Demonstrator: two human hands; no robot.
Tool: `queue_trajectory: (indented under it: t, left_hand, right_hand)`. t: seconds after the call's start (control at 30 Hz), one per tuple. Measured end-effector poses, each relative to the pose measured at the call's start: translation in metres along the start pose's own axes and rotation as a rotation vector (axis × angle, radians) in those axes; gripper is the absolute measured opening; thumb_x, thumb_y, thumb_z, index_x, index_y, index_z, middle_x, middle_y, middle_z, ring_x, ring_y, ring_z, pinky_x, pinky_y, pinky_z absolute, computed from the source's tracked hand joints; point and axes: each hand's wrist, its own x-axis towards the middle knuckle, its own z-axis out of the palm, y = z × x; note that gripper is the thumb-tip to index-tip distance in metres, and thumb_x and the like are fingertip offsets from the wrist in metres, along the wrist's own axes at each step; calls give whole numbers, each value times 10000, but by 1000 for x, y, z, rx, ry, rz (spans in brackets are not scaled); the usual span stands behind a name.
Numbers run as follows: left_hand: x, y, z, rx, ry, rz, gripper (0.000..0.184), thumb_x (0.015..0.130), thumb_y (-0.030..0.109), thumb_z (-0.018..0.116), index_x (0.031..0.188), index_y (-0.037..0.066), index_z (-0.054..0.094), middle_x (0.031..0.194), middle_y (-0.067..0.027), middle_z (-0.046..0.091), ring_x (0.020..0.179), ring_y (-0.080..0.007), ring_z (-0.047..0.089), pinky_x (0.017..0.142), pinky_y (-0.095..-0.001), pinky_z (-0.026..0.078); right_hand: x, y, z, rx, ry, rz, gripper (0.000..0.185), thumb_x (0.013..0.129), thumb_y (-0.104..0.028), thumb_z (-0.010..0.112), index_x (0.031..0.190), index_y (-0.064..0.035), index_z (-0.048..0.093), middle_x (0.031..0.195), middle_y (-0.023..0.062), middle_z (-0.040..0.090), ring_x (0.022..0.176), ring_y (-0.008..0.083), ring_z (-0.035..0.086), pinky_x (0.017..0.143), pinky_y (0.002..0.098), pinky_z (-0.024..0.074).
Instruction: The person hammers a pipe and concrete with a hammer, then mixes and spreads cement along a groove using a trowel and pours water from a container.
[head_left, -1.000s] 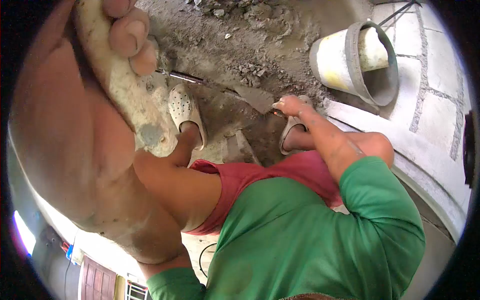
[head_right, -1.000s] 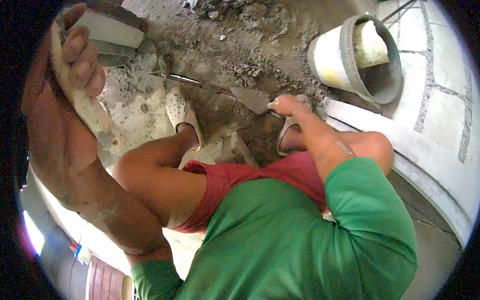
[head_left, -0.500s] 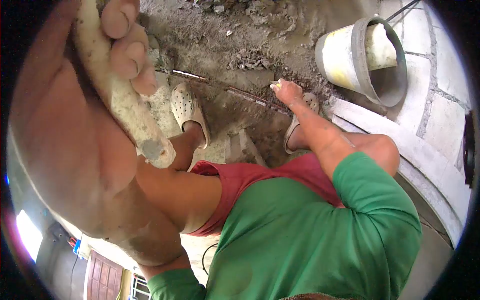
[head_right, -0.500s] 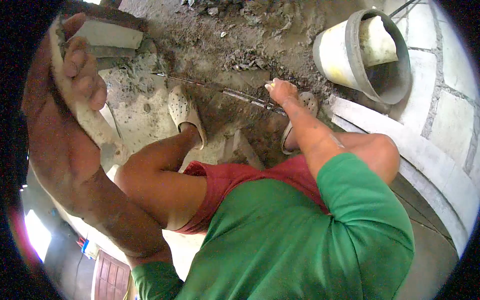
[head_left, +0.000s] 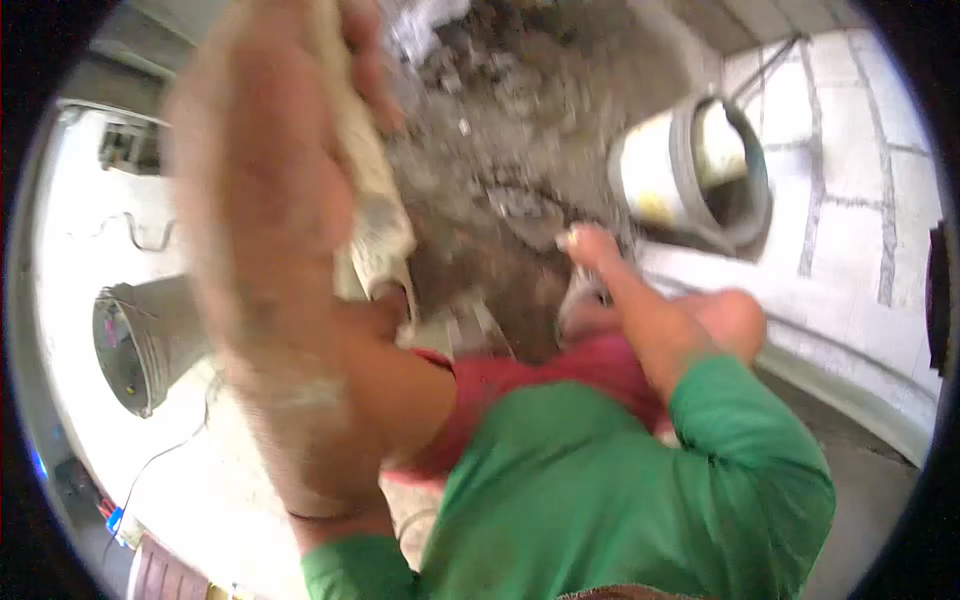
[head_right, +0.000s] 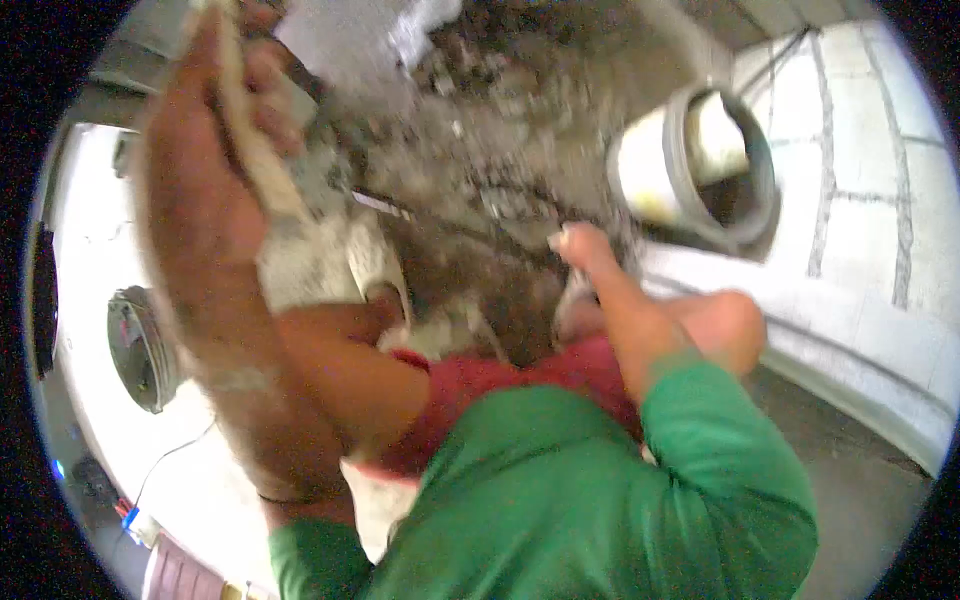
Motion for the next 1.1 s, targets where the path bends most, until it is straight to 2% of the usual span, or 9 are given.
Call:
queue_trajectory:
  t: [0.1, 0.17, 0.23, 0.3, 0.4, 0.57, 0.77, 0.83, 1.1]
  left_hand:
    - [3, 21, 19, 7, 200, -24, 400, 984, 387, 533, 1069, 1, 591, 739, -21, 552, 559, -86, 494, 493, -239, 418]
    - [0, 21, 27, -12, 214, 21, 394, 987, 368, 505, 1033, -16, 581, 697, -28, 532, 532, -93, 487, 459, -258, 413]
    - [0, 24, 32, -39, 223, 30, 393, 989, 350, 477, 996, -33, 570, 655, -36, 512, 506, -100, 480, 424, -276, 408]
    - [-2, 20, 32, -13, 208, -22, 401, 988, 362, 501, 1014, -32, 574, 672, -36, 521, 510, -102, 482, 434, -262, 414]
    - [1, 12, 13, -53, 174, 54, 414, 983, 375, 529, 1060, -30, 573, 730, -34, 550, 579, -102, 517, 496, -256, 441]
    - [7, 8, -23, -70, 141, 73, 409, 975, 343, 574, 1119, -40, 575, 812, -33, 591, 662, -104, 541, 582, -238, 450]
    - [5, 6, -19, -74, 7, 6, 387, 983, 337, 559, 1117, -26, 579, 799, -16, 574, 646, -87, 515, 564, -236, 434]
    - [2, 4, -7, -58, 21, -10, 380, 983, 336, 558, 1115, -20, 582, 794, -10, 574, 642, -82, 513, 557, -232, 429]
    - [12, -6, 0, -22, 17, -57, 360, 977, 336, 570, 1096, -3, 588, 761, 11, 564, 624, -68, 506, 525, -214, 407]
  right_hand:
    - [38, -11, -47, -107, 326, -187, 543, 812, -495, 635, 1122, -50, 670, 1131, 174, 675, 1090, 344, 630, 936, 458, 489]
    - [54, -42, -138, -367, 25, -209, 529, 837, -490, 593, 1097, -39, 687, 1110, 185, 675, 1026, 337, 647, 897, 465, 503]
    - [62, -127, -270, -429, 213, -239, 461, 831, -443, 625, 1003, -23, 705, 1005, 191, 698, 908, 324, 671, 815, 419, 542]
    - [74, -186, -375, 191, 188, -167, 379, 891, -427, 620, 942, -57, 685, 858, 161, 699, 680, 274, 673, 582, 417, 550]
    - [26, -229, -451, -58, 272, -299, 368, 909, -395, 571, 900, -48, 692, 708, 120, 654, 620, 234, 642, 589, 396, 537]
    - [-31, -211, -378, 144, 313, -445, 413, 882, -461, 630, 907, -54, 693, 710, 96, 639, 595, 188, 613, 545, 380, 522]
    - [38, -144, -117, 711, -13, -285, 339, 897, -337, 678, 1101, -65, 682, 727, 26, 625, 586, 103, 540, 509, 287, 458]
    - [31, -156, -60, 761, -46, -268, 327, 894, -339, 661, 930, -14, 677, 687, 43, 643, 554, 157, 584, 573, 354, 499]
    - [35, -148, 78, 1218, -331, 48, 297, 947, -334, 605, 882, -44, 585, 675, 17, 532, 536, 144, 499, 518, 346, 446]
